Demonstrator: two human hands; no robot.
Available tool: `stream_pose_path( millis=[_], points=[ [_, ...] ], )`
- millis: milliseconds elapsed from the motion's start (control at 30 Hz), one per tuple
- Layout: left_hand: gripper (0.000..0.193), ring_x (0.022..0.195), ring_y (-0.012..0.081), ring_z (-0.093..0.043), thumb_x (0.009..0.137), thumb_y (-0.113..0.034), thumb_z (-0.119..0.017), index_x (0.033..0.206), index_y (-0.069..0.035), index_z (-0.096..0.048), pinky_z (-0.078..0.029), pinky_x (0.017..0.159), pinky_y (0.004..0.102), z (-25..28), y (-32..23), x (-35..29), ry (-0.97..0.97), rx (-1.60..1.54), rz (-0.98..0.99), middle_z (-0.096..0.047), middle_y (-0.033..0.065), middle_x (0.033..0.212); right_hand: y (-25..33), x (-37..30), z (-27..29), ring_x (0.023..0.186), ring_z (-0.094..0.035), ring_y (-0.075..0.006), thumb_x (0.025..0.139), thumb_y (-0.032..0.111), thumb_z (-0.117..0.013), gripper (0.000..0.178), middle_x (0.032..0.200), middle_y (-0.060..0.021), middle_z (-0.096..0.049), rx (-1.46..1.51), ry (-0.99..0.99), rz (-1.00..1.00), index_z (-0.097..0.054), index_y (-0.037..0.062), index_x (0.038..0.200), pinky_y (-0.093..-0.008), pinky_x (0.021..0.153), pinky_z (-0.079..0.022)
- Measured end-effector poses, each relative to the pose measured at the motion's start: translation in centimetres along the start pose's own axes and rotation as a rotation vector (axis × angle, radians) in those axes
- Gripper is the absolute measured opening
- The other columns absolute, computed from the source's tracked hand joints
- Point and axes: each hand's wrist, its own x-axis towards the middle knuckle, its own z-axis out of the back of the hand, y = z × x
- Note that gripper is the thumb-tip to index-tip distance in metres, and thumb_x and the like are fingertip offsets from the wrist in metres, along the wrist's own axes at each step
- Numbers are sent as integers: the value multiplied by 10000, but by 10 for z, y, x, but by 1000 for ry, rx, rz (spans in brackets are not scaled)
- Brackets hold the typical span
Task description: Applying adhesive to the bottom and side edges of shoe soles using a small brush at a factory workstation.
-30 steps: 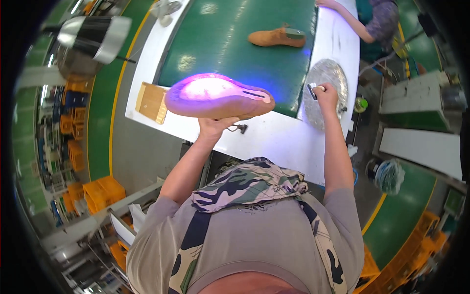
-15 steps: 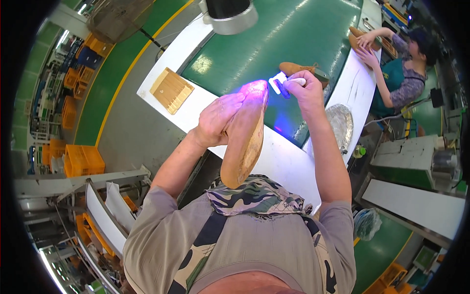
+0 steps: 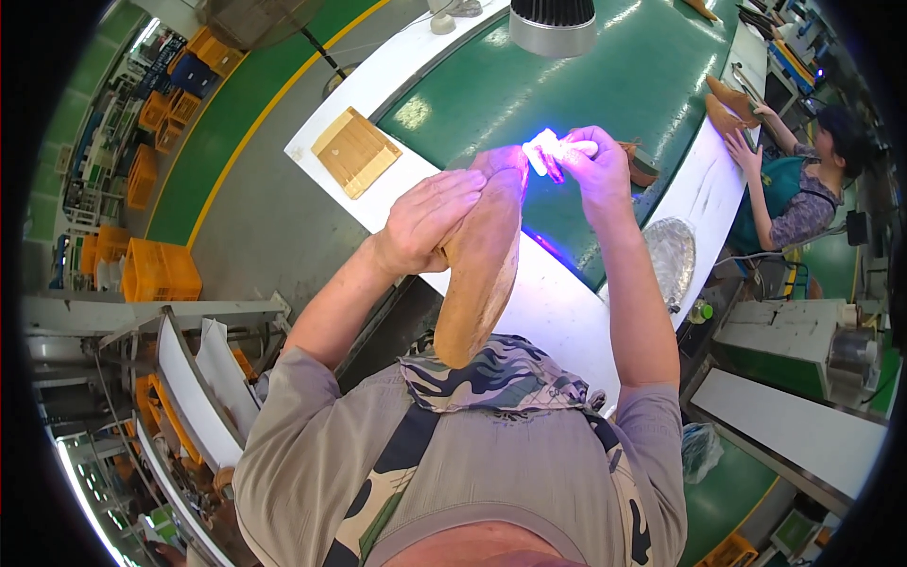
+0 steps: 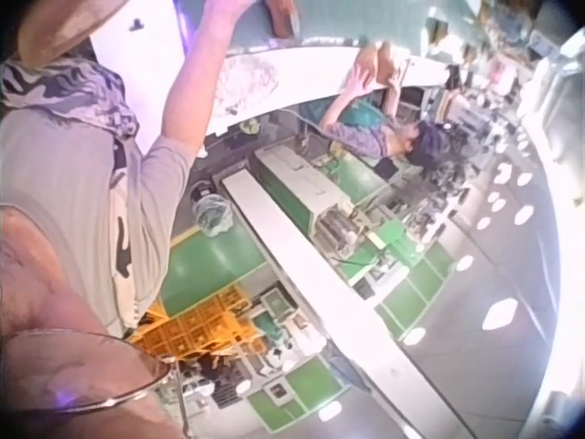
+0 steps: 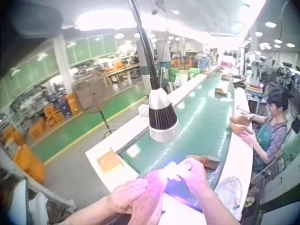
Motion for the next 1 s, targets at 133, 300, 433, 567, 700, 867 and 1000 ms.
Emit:
stream_pose_path(
  millis=[133, 300, 433, 567, 700, 867, 1000],
  points=[
    [530, 1072, 378, -650, 643, -20, -675, 1158, 61, -581, -515, 941, 454, 2, 0, -2, 16, -1, 11, -648, 246, 1152, 7, -6, -7, 720, -551, -66, 806, 12, -649, 106, 814, -5, -594, 75, 86, -68, -594, 17, 898, -218, 641, -454],
    [584, 1086, 370, -644, 597, -17, -677, 1168, 54, -581, -509, 952, 454, 1, 1, -5, 35, 20, 35, -645, 235, 1166, 19, -19, -14, 686, -552, -78, 802, 3, -638, 103, 794, -10, -592, 197, 133, -130, -582, 32, 883, -230, 624, -451],
    [610, 1099, 360, -638, 579, -13, -692, 1176, 46, -581, -503, 964, 452, -1, 1, -6, 32, 26, 58, -646, 214, 1176, 23, -25, -14, 658, -525, -68, 781, 17, -647, 118, 777, -4, -585, 212, 131, -219, -578, 37, 875, -219, 593, -417],
    [632, 1109, 351, -632, 567, 5, -707, 1185, 41, -582, -498, 969, 448, -5, 0, -5, 41, -14, 80, -645, 200, 1183, 24, -28, -10, 668, -527, -65, 778, 22, -650, 121, 772, -6, -586, 200, 126, -198, -577, 32, 875, -215, 592, -412],
    [650, 1102, 345, -634, 562, 17, -724, 1196, 36, -580, -503, 961, 440, -9, -3, -2, 59, 16, 81, -646, 194, 1177, 38, -34, -10, 692, -541, -73, 782, 30, -657, 128, 780, -13, -592, 173, 131, -191, -581, 28, 885, -224, 614, -426],
    [691, 1060, 336, -648, 582, 11, -755, 1243, 14, -554, -521, 923, 413, -15, -4, -1, 103, 3, 187, -649, 187, 1164, 57, -39, -7, 728, -563, -93, 790, 52, -670, 123, 790, -27, -605, 119, 167, -161, -591, 17, 878, -251, 665, -456],
    [695, 1040, 344, -651, 582, -5, -773, 1241, 5, -552, -536, 890, 399, -19, -5, 2, 175, 11, 248, -646, 185, 1171, 67, -40, -2, 719, -561, -93, 787, 53, -674, 121, 789, -33, -610, 82, 192, -138, -593, 13, 868, -252, 656, -457]
  ],
)
